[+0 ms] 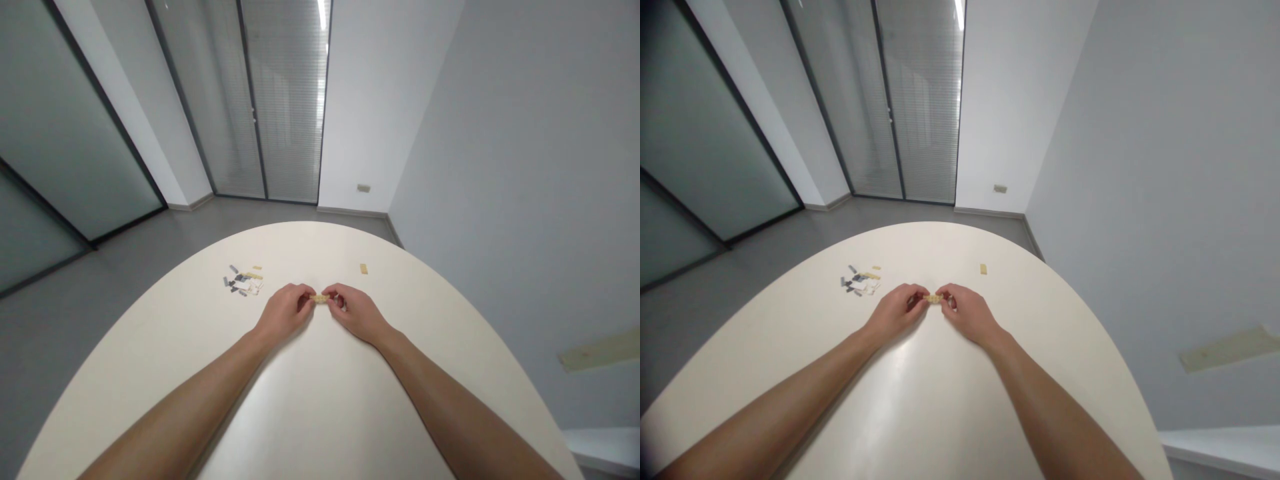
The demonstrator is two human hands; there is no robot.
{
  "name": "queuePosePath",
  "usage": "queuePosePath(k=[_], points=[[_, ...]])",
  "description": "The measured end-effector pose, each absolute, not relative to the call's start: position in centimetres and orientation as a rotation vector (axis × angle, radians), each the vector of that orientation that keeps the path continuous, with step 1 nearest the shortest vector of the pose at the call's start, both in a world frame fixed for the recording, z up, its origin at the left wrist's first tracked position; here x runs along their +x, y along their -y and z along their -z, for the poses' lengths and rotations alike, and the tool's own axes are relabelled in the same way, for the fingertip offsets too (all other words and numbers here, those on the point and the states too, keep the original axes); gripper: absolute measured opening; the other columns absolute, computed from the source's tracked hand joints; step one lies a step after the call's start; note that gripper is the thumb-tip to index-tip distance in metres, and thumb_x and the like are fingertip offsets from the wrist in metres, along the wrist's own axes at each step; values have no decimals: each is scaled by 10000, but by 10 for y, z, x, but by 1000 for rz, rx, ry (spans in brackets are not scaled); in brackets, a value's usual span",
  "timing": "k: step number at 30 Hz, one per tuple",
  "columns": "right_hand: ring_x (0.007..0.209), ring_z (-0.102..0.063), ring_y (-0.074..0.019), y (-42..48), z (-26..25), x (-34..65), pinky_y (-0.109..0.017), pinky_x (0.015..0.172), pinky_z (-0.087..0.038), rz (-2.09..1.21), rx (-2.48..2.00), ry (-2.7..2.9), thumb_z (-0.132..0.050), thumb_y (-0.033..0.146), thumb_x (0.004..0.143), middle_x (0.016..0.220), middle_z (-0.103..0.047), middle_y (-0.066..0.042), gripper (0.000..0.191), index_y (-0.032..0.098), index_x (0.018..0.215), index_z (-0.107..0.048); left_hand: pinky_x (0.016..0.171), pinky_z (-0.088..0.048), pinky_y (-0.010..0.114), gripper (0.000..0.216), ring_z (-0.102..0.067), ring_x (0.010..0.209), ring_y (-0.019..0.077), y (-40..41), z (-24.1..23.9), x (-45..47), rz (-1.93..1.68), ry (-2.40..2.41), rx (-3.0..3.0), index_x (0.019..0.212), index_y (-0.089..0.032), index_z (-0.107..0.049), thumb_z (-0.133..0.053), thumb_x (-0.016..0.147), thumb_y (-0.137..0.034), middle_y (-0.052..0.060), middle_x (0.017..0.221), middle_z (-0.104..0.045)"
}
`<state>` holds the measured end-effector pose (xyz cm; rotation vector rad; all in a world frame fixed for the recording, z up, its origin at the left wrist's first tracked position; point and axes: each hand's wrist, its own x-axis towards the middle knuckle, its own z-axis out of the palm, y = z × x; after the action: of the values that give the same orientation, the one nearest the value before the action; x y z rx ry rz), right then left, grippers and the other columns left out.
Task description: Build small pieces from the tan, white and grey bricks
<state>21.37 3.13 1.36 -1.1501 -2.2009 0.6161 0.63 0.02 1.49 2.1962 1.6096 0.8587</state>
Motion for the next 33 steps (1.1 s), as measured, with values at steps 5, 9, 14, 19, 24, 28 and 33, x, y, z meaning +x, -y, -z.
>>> queuePosePath(k=[5,9,14,19,24,28,33], points=[[728,-582,-129,-31,-15,214,-248,679,-406,-609,-1147,2204,-562,182,884,888,-705,-7,190,226,1027,-678,696,-420,297,156,-608,811,193,-1,-14,6,-853,-1602,2198,999,-229,-688,-558,924,-275,27,853,-678],[735,-580,-132,-31,-16,213,-252,686,-405,-603,-1158,2206,-570,206,894,878,-700,-6,164,227,1017,-677,695,-417,294,148,-605,811,190,0,-14,6,-854,-1589,2204,993,-227,-686,-565,922,-272,27,854,-678],[727,-569,-132,-30,-17,212,-253,681,-397,-579,-1158,2217,-577,210,895,860,-690,-6,146,221,1006,-671,687,-413,293,141,-602,799,187,-1,-14,7,-851,-1584,2210,979,-223,-682,-567,926,-285,25,844,-673],[721,-563,-131,-29,-17,212,-251,675,-390,-563,-1160,2230,-586,210,892,845,-680,0,127,222,994,-661,691,-419,298,140,-607,807,189,-2,-14,7,-843,-1569,2213,964,-216,-676,-565,921,-290,29,841,-670],[740,-567,-137,-27,-18,211,-254,690,-392,-524,-1146,2256,-580,207,898,856,-675,-8,124,219,999,-649,678,-415,295,132,-600,790,185,-2,-14,7,-852,-1566,2214,957,-218,-675,-566,909,-274,26,826,-664],[741,-569,-138,-24,-17,208,-257,694,-391,-495,-1139,2259,-566,201,904,866,-675,-14,127,214,1006,-639,671,-407,291,127,-587,775,182,-1,-14,7,-856,-1553,2212,949,-222,-672,-572,904,-286,18,803,-651],[733,-568,-138,-23,-18,206,-258,685,-387,-473,-1140,2259,-573,222,905,861,-674,-11,107,216,994,-632,666,-399,290,124,-576,762,177,0,-14,6,-860,-1562,2202,937,-230,-668,-576,907,-308,6,784,-636]])
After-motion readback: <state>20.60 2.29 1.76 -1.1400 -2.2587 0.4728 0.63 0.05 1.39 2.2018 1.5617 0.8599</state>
